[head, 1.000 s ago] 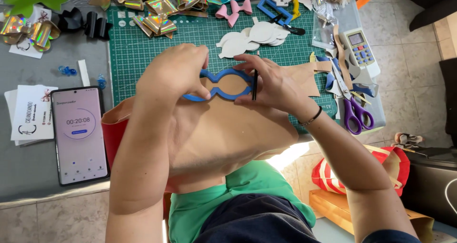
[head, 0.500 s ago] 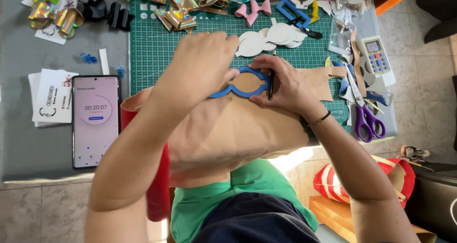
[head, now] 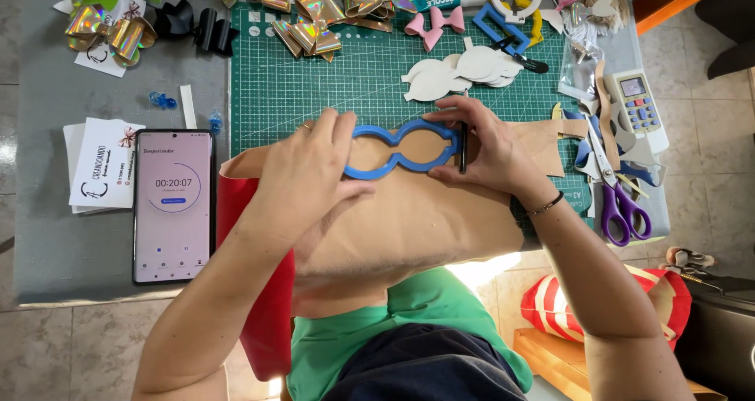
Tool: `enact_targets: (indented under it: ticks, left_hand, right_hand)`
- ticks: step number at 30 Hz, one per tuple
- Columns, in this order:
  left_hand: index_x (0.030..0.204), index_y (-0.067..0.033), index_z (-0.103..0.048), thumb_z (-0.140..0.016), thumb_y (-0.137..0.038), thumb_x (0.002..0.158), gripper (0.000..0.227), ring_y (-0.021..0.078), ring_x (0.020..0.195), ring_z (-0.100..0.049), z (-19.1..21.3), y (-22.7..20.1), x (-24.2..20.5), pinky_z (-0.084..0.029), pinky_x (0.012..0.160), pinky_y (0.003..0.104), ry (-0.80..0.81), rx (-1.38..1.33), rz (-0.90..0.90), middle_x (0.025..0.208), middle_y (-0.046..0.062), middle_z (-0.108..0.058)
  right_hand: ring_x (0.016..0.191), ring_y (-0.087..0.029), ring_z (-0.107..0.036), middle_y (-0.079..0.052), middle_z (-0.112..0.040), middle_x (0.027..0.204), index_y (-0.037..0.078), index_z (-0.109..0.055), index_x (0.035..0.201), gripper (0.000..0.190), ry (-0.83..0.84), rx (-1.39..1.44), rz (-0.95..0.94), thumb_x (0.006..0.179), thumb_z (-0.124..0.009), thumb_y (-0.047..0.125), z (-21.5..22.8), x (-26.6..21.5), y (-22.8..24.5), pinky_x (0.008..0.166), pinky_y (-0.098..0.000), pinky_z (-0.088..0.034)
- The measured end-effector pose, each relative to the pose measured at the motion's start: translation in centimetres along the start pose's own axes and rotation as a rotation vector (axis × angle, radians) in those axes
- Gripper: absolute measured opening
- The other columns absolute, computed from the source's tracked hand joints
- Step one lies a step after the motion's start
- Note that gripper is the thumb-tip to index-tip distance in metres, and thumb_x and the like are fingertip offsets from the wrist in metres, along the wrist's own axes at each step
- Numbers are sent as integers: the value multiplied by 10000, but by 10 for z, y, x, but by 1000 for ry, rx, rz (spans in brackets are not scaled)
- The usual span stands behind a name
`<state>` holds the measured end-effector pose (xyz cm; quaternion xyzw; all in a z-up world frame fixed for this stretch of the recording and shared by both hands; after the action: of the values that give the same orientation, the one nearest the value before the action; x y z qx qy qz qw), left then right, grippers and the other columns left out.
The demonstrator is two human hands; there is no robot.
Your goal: Cutting a piece of leather and tracing a bow template onto it with a pen
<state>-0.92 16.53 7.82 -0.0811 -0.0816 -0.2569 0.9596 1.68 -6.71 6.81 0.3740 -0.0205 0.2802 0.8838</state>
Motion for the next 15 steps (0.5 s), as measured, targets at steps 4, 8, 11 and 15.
enact_targets:
  ticks: [4,8,11,15]
  left_hand:
    - [1221,-73,-528,-803,-663,643,870,274,805,-704,-24,3,-2,-622,609,409,9,50,-11,1010,41,-513]
    - [1223,-56,-566,-828,-586,692,795,280,838,-702,-22,6,-1,-624,631,414,29,18,-3,1019,48,-522]
    - [1221,-58,-587,-825,-585,702,777,278,861,-695,-18,8,-2,-617,646,418,16,20,-5,1025,49,-533]
    - [1205,-63,-616,-810,-612,712,764,274,895,-684,-17,10,-1,-601,685,415,-6,13,-14,1017,45,-543]
  right_hand:
    - [1045,-211,-677,-19,-743,1249,101,-513,1414,883,5,-23,-9,702,-944,396,2,1,2,979,-345,-533]
    - [1058,-231,-667,-16,-743,1250,112,-505,1436,893,15,-35,6,709,-951,379,2,4,7,989,-361,-523]
    - [1076,-234,-664,-9,-745,1246,119,-508,1439,899,26,-49,2,703,-953,380,2,5,8,992,-361,-519]
    - [1098,-254,-653,-21,-746,1240,122,-507,1438,898,32,-48,-8,707,-950,393,2,5,9,1001,-383,-512]
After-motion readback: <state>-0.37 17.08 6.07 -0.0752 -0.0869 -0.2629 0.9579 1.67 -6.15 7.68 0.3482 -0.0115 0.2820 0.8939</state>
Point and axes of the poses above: each hand's wrist, its own x-axis towards the middle knuckle, its own z-axis out of the back of the hand, y = z × x, the point moved 6 cm from there along x, towards the middle knuckle
